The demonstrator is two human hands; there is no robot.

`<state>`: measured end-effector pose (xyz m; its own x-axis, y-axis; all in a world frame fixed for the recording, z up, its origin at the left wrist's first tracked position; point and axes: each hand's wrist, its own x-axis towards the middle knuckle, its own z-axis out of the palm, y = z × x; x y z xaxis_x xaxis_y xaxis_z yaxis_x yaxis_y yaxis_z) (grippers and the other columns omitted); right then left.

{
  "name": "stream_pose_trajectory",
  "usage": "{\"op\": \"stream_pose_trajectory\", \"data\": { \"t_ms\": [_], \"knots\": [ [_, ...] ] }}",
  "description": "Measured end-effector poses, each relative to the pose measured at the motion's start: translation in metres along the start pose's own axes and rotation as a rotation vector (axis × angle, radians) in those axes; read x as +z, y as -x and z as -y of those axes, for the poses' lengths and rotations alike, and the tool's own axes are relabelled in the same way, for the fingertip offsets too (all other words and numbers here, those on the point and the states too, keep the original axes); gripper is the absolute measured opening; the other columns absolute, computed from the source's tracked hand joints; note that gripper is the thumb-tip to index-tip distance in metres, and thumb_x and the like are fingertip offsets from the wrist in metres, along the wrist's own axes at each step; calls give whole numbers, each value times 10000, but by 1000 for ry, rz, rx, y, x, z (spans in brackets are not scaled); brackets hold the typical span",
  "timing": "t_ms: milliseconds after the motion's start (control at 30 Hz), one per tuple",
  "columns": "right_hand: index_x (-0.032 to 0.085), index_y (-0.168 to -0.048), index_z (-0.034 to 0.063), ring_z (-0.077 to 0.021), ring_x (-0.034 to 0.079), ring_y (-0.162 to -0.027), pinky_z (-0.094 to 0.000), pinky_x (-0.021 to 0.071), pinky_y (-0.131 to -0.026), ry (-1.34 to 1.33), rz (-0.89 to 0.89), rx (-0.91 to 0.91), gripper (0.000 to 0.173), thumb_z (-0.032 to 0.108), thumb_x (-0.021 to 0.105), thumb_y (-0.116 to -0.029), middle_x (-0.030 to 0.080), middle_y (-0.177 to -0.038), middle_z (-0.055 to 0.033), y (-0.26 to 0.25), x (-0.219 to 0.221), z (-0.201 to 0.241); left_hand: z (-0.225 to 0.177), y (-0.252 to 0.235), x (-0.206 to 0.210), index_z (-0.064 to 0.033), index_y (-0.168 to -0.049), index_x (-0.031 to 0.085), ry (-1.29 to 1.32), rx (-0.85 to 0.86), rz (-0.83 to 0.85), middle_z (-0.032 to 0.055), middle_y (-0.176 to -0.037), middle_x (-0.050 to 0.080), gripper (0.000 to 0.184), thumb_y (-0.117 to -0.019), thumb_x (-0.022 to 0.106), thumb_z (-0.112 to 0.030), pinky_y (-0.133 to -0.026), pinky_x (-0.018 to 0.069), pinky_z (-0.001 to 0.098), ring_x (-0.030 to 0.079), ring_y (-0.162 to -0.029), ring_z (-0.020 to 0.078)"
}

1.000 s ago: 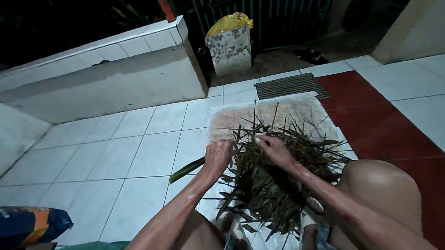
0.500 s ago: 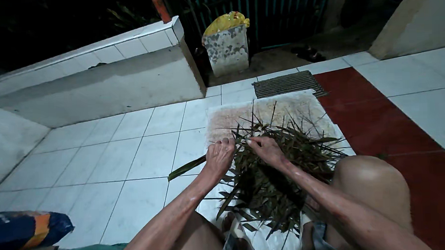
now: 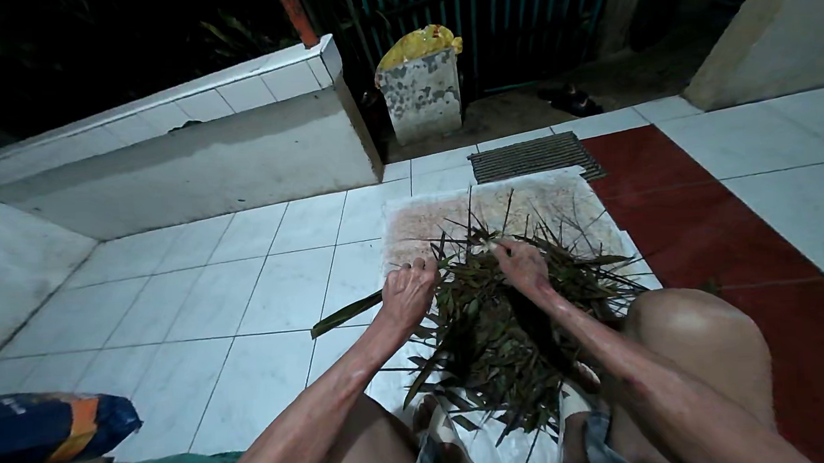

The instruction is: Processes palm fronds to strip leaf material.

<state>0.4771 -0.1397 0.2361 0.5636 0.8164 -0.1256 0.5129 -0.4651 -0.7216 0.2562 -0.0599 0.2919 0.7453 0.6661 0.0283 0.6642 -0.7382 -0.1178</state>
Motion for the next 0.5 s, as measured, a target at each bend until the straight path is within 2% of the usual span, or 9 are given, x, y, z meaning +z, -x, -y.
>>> {"op": "stream_pose_trajectory", "data": {
  "t_ms": [100,200,333,500],
  "knots": [
    [710,-1279,149,-340,688,-1024,-605,518,-897,-100,-82,-64,388,408,503,-1077,733,-1094,-144,0,-2,-6,12,-1,-7,-129,-1182,709,181,-81,68,140,-1026,738,306,-1074,445,-242,-770,564,556,726,-933,353],
    [690,-1328,172,-267,696,-1030,-547,537,-927,-194,-17,-205,408,425,502,-1070,734,-1133,-105,8,7,-6,22,-4,-5,-148,-1188,721,352,-122,91,119,-1025,744,335,-1084,452,-317,-859,549,561,714,-997,321],
    [694,-1324,193,-183,692,-1040,-456,546,-944,-248,119,-305,429,461,486,-1061,736,-1144,-53,21,23,3,24,-8,-2,-128,-1137,731,437,-111,77,117,-969,736,344,-1078,467,-339,-848,554,549,711,-952,306],
    [682,-1353,250,-214,688,-1078,-496,529,-968,-159,104,-274,442,497,453,-1067,739,-1156,-46,19,23,9,27,-9,3,-107,-1082,733,496,-76,68,103,-924,723,352,-1075,478,-349,-821,553,520,702,-895,276]
  ]
}}
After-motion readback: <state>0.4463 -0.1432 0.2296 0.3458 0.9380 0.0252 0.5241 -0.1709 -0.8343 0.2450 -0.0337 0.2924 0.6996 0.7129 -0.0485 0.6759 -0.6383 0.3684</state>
